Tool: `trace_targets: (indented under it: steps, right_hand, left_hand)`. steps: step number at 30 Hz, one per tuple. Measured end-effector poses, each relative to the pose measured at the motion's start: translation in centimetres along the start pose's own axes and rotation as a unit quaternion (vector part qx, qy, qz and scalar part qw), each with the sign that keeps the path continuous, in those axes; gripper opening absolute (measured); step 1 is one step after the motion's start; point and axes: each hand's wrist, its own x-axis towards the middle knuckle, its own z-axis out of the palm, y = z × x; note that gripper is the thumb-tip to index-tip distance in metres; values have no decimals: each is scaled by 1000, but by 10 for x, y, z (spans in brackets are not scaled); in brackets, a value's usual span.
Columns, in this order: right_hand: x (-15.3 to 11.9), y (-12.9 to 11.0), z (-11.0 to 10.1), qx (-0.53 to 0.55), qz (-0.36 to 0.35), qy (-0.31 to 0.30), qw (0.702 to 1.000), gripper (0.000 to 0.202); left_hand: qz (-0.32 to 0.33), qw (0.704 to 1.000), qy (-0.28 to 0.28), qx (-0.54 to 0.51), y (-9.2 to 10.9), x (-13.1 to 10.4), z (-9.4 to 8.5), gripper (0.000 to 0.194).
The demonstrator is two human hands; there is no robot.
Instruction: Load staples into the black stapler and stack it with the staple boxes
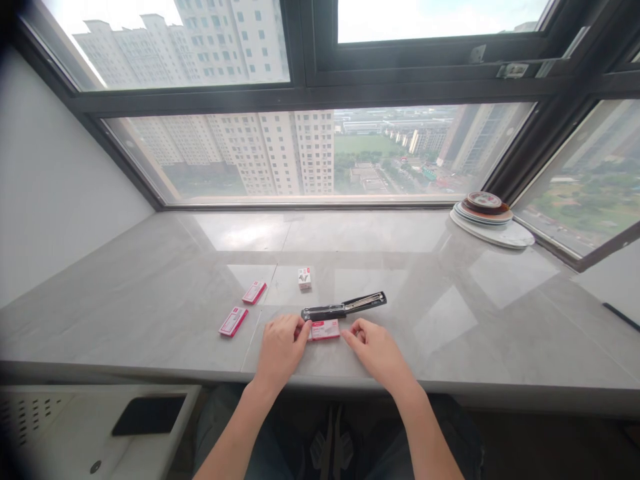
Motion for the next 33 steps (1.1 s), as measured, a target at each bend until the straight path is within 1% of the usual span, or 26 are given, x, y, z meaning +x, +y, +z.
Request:
trace_targets:
  steps: [2,6,8,9,10,12,14,15,17,19,21,24,26,28,31,33]
  right_hand:
    - [-1,0,-1,2,-6,-5,1000,34]
    - [-2,-13,7,-38,-58,17,997,32]
    - [-3,-15,8,-35,-60,13,997,31]
    - [-4,-13,6,-23,-50,1,999,32]
    - [-4,-8,1,-5,-27,-16,999,33]
    - [-3,8,-14,40,44,-44,997,37]
    - [0,24,-33,100,106,-39,989,49]
    - [3,31,-43,135,113,-27,984,58]
    - [12,35,-59,204,81,-6,976,73]
    - [26,28,-67,252,19,-14,967,69]
    - [42,13,-64,272,-36,-40,961,58]
    - [64,-17,-46,246,-95,-66,962,49]
    - [73,-34,-31,179,-121,-71,974,42]
    - [78,-46,-19,89,-143,-70,983,34]
    - [81,-54,-10,-18,-163,-68,984,25]
    - [81,-54,-9,-53,-161,-56,984,23]
  left_hand:
    - [6,1000,4,5,2,0,3,29]
    - [21,999,15,21,6,-2,8,33]
    - [15,1000,17,13,8,-3,8,34]
    - [6,1000,18,3,9,-4,7,34]
    - [-1,1000,18,-9,10,-5,6,33]
    - [-5,999,16,-29,12,-7,4,26]
    - [7,999,8,-33,14,-8,4,23]
    - [14,999,5,-30,14,-8,4,25]
    - [20,999,1,-25,15,-8,5,28]
    - [17,1000,-1,-25,16,-6,7,27]
    - [12,1000,-3,-26,16,-4,7,26]
    - [11,1000,-11,-22,15,-2,5,24]
    - [13,1000,-16,-18,15,-1,3,22]
    - [18,1000,-19,-16,16,-1,0,21]
    - [30,999,-20,-14,20,-1,-1,24]
    - [49,998,-28,-14,22,-2,0,26]
